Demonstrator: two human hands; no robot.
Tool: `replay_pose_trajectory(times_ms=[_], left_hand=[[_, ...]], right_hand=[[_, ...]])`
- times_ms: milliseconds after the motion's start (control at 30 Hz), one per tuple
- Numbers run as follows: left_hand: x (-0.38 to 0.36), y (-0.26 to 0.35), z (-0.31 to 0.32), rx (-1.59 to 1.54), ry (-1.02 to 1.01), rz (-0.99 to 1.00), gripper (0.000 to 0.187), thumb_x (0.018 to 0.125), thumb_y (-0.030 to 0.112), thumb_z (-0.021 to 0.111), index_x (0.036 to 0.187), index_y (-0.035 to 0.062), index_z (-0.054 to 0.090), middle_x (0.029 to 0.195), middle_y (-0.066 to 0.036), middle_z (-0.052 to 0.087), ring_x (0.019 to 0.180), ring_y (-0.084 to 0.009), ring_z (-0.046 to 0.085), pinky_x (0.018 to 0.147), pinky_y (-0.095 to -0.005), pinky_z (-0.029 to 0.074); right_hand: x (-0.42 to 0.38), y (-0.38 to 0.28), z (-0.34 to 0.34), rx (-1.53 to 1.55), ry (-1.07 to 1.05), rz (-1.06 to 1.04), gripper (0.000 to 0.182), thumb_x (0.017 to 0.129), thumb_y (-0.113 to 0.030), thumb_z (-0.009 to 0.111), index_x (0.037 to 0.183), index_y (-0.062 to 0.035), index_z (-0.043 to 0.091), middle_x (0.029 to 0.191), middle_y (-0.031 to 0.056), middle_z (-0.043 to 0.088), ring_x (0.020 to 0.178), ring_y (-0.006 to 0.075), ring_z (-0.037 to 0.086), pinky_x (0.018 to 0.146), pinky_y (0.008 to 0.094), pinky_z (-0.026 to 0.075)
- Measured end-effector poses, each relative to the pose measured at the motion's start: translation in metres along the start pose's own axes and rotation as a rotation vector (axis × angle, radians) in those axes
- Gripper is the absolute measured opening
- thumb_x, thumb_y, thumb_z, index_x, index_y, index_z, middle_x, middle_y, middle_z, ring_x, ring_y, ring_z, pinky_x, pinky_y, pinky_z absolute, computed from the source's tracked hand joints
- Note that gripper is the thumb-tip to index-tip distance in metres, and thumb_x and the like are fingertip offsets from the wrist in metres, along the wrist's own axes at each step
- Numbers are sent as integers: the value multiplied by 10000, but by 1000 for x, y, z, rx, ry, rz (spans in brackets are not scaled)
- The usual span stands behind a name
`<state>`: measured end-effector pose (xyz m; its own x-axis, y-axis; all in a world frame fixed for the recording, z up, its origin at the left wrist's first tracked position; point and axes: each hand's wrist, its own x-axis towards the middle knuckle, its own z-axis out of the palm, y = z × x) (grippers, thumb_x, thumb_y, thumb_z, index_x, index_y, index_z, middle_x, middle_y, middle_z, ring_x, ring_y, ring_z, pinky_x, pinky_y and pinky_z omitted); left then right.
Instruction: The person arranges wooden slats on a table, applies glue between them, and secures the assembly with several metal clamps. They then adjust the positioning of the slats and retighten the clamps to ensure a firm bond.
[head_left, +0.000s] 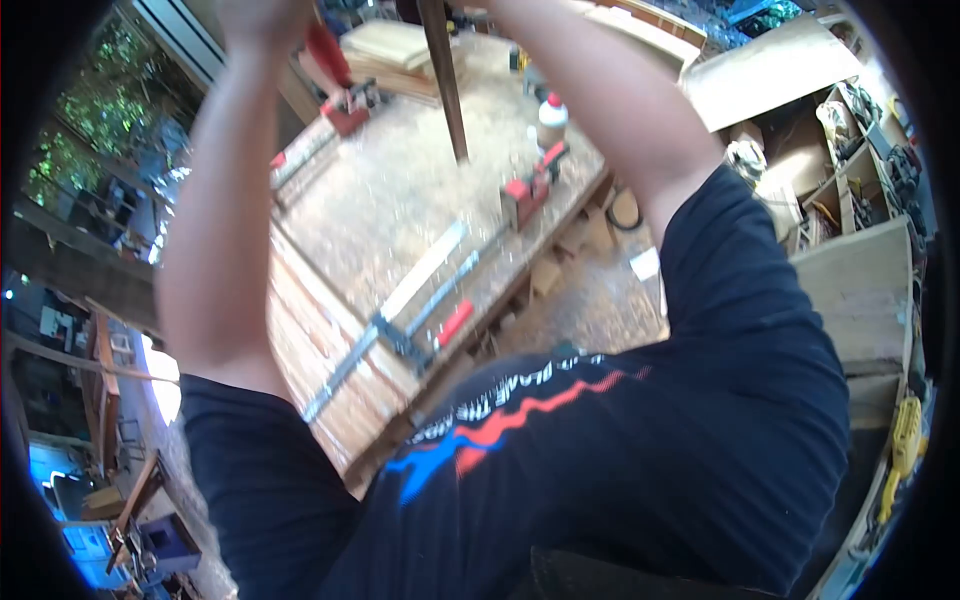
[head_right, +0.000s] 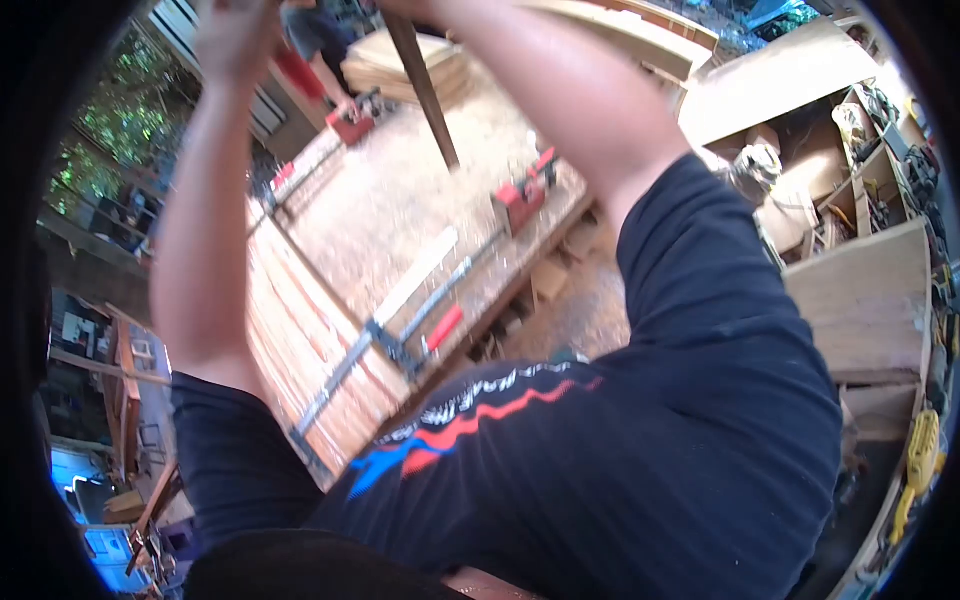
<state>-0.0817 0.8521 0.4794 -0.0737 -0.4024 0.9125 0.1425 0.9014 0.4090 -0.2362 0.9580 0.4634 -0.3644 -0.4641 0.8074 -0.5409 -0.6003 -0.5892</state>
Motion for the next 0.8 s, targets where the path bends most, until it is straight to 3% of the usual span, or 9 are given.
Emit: replay_pose_trajectory(times_ms=[33, 67, 133, 167, 267, 367, 467, 667, 800], left_hand=[[-10, -26, 0, 348, -41, -57, 421, 851, 346, 864, 1059, 33, 675, 963, -63, 699, 766, -113, 655, 694, -286, 544], [-34, -60, 15, 154, -9, -18, 510, 782, 396, 914, 1068, 43, 681, 1010, -76, 721, 787, -108, 665, 767, -257, 541], [-92, -107, 29, 425, -86, -339, 469, 786, 338, 925, 1047, 31, 685, 864, -39, 709, 777, -115, 650, 748, -251, 528], [-96, -108, 34, 276, 28, -451, 466, 760, 343, 948, 915, 5, 667, 800, -44, 700, 701, -113, 642, 660, -264, 529], [-90, -125, 44, 242, 35, -489, 367, 839, 255, 903, 873, 54, 597, 696, 3, 633, 538, -51, 551, 443, -243, 413], [-83, -123, 56, 269, 47, -568, 400, 824, 319, 911, 864, 38, 629, 714, -10, 667, 604, -60, 573, 544, -244, 463], [-86, -119, 59, 278, 47, -595, 402, 852, 331, 888, 875, 47, 604, 689, -7, 647, 580, -61, 550, 526, -246, 442], [-35, -80, 90, 364, 167, -432, 425, 859, 356, 878, 872, 45, 588, 654, 0, 620, 552, -71, 547, 508, -265, 443], [-34, -83, 104, 663, 91, -369, 371, 892, 302, 851, 912, 43, 586, 715, -18, 598, 582, -100, 573, 536, -257, 472]], right_hand=[[6, 43, 4, 121, -90, 19, 319, 1066, -333, 542, 985, -45, 651, 764, 100, 681, 642, 205, 669, 595, 368, 534], [4, 104, 11, 242, -193, 45, 324, 1082, -332, 526, 1006, -31, 618, 835, 107, 689, 667, 204, 673, 629, 363, 542], [-34, 185, 8, -25, -235, 118, 390, 1073, -379, 498, 1094, -20, 649, 978, 198, 719, 1024, 368, 677, 936, 456, 494], [-37, 247, 11, -74, -312, -7, 400, 1073, -369, 490, 1096, -10, 664, 1022, 219, 711, 1016, 364, 679, 928, 438, 503], [-29, 245, 2, 22, -421, 174, 422, 1061, -387, 529, 1026, 9, 671, 964, 181, 722, 944, 267, 692, 871, 394, 521], [2, 256, 6, 488, -485, 382, 481, 1001, -443, 663, 1004, 38, 658, 934, 107, 711, 843, 137, 666, 753, 315, 537], [8, 256, 7, 573, -448, 474, 423, 1017, -403, 651, 1038, 20, 648, 913, 85, 713, 813, 135, 662, 732, 310, 536], [76, 214, 0, 332, -443, 49, 414, 1074, -410, 527, 1093, -12, 638, 895, 113, 739, 806, 209, 716, 757, 354, 547], [80, 226, 5, 498, -420, 230, 410, 1082, -389, 510, 1154, 4, 602, 1018, 144, 727, 871, 252, 711, 864, 387, 533]])
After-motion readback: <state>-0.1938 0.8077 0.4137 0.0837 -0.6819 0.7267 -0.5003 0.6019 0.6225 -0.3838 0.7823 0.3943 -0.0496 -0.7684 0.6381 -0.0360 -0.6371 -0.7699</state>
